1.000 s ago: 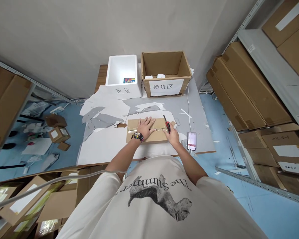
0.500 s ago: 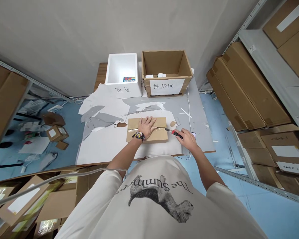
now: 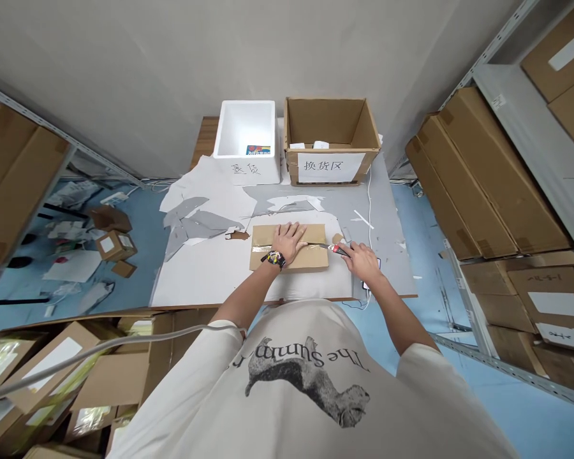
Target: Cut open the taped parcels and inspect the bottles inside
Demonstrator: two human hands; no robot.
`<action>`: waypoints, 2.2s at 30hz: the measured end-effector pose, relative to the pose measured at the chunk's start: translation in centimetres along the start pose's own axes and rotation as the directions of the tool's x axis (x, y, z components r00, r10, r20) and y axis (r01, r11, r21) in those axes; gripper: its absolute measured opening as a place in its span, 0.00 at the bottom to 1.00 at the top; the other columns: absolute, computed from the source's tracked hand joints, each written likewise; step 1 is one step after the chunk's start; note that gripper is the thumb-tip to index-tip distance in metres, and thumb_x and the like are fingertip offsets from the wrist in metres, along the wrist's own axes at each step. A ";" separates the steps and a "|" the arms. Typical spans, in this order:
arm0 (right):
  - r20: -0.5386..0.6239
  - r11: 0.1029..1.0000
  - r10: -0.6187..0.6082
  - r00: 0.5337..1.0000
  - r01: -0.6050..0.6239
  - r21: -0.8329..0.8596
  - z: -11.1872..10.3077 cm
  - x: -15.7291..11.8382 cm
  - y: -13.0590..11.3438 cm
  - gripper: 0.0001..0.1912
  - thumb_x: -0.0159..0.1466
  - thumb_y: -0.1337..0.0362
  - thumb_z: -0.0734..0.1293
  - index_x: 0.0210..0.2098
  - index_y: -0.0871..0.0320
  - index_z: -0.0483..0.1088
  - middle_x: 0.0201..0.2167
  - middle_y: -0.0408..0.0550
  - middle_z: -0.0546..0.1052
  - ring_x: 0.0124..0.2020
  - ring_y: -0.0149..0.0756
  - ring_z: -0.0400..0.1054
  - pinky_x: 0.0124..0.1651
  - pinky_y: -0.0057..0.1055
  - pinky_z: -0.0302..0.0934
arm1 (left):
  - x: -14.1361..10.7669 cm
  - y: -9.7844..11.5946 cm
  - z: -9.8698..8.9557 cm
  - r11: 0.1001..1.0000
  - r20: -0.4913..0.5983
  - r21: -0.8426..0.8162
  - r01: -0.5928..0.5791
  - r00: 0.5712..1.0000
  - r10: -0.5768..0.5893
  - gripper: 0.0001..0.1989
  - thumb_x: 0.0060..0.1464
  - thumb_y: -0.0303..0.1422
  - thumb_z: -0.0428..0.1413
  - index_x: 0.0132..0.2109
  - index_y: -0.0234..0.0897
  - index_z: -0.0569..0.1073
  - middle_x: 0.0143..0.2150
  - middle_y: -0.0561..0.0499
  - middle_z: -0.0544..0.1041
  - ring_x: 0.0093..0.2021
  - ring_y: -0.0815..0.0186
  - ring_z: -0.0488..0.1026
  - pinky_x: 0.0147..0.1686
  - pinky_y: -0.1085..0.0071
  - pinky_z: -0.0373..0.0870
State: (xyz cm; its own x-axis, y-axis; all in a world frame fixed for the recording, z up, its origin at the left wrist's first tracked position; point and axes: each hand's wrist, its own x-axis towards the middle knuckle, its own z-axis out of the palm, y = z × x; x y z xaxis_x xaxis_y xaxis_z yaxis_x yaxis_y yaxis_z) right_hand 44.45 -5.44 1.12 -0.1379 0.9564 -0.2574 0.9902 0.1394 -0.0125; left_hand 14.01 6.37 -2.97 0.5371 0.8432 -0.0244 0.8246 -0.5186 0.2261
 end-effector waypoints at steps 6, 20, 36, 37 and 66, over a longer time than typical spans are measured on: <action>0.009 0.995 -0.087 0.996 0.088 -0.054 -0.3 0.7 1.9 0.30 0.85 0.52 0.56 0.83 0.43 0.65 0.60 0.58 0.80 0.53 0.53 0.69 0.55 0.42 0.57 | -0.2 0.1 0.2 1.000 -0.011 -0.018 -0.006 1.000 0.006 0.33 0.79 0.51 0.50 0.82 0.46 0.69 0.84 0.40 0.68 0.83 0.40 0.61 0.82 0.36 0.50; 0.002 0.999 0.035 0.999 -0.035 -0.034 1.0 -1.3 0.9 0.31 0.85 0.53 0.57 0.85 0.43 0.61 0.57 0.57 0.79 0.52 0.52 0.70 0.55 0.41 0.59 | 0.0 0.3 -0.4 0.999 0.005 -0.041 0.007 1.000 -0.007 0.34 0.79 0.51 0.49 0.83 0.46 0.69 0.83 0.40 0.68 0.82 0.40 0.61 0.83 0.34 0.48; -0.019 0.994 0.107 0.994 -0.107 -0.029 1.1 -1.0 -0.5 0.31 0.85 0.53 0.55 0.85 0.44 0.61 0.57 0.58 0.79 0.52 0.52 0.68 0.54 0.41 0.57 | 0.3 0.2 -0.6 0.997 -0.006 -0.080 0.007 1.000 -0.007 0.33 0.79 0.50 0.49 0.82 0.45 0.69 0.83 0.39 0.68 0.82 0.39 0.61 0.83 0.35 0.48; -0.017 0.994 0.107 0.994 -0.107 -0.024 1.0 -0.8 -0.3 0.31 0.86 0.53 0.55 0.85 0.44 0.61 0.58 0.57 0.79 0.52 0.52 0.69 0.54 0.41 0.57 | 0.3 0.2 -0.6 0.997 -0.005 -0.077 0.007 1.000 -0.007 0.33 0.79 0.50 0.49 0.82 0.45 0.69 0.83 0.39 0.68 0.82 0.39 0.61 0.82 0.35 0.48; 0.017 0.974 0.089 0.996 -0.091 0.209 -0.4 -2.0 -0.4 0.29 0.84 0.55 0.62 0.81 0.44 0.69 0.55 0.55 0.81 0.53 0.50 0.74 0.54 0.38 0.61 | 4.9 1.2 0.7 0.986 0.159 -0.003 -0.168 0.973 0.167 0.37 0.79 0.52 0.49 0.84 0.40 0.67 0.78 0.28 0.70 0.73 0.34 0.68 0.77 0.39 0.57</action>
State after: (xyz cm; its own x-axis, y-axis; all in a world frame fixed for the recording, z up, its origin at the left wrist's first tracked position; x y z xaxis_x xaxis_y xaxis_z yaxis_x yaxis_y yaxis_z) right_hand 44.36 -7.28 2.00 -0.0483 0.9606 -0.2736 0.9816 -0.0050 -0.1909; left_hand 17.71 9.78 -3.50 0.6883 0.7115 -0.1412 0.7219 -0.6526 0.2302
